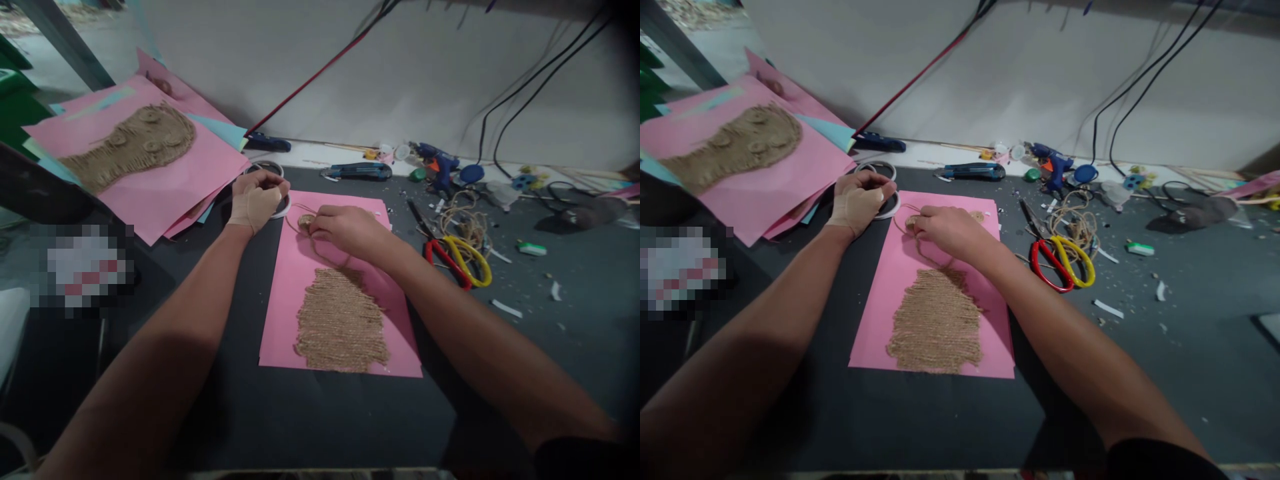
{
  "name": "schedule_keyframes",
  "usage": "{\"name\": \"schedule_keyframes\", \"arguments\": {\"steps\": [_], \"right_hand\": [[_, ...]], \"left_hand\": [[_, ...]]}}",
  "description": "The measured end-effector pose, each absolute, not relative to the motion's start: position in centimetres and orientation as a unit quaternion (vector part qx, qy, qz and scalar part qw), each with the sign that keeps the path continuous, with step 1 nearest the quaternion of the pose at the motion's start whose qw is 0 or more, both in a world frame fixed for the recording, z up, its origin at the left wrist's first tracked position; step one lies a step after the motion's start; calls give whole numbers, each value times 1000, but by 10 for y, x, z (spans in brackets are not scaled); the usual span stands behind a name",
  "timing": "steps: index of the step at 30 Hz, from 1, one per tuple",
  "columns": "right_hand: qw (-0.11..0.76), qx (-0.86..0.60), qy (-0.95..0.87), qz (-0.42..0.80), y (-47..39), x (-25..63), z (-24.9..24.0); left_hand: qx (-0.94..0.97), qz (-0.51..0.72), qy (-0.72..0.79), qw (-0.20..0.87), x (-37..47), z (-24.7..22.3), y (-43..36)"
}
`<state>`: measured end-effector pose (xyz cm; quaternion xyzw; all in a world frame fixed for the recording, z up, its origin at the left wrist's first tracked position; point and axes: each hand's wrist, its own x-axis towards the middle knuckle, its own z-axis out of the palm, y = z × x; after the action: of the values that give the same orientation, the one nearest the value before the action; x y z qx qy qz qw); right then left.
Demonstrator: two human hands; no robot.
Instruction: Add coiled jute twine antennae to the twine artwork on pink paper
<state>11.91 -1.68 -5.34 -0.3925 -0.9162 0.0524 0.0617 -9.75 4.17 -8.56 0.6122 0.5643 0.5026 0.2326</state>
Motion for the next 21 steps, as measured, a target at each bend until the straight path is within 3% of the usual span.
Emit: {"name": "schedule_keyframes", "arguments": {"steps": [21], "right_hand": [[68,-385,-920,31,-18,118,-58]], "left_hand": [[608,498,576,225,-96,-84,41]]}}
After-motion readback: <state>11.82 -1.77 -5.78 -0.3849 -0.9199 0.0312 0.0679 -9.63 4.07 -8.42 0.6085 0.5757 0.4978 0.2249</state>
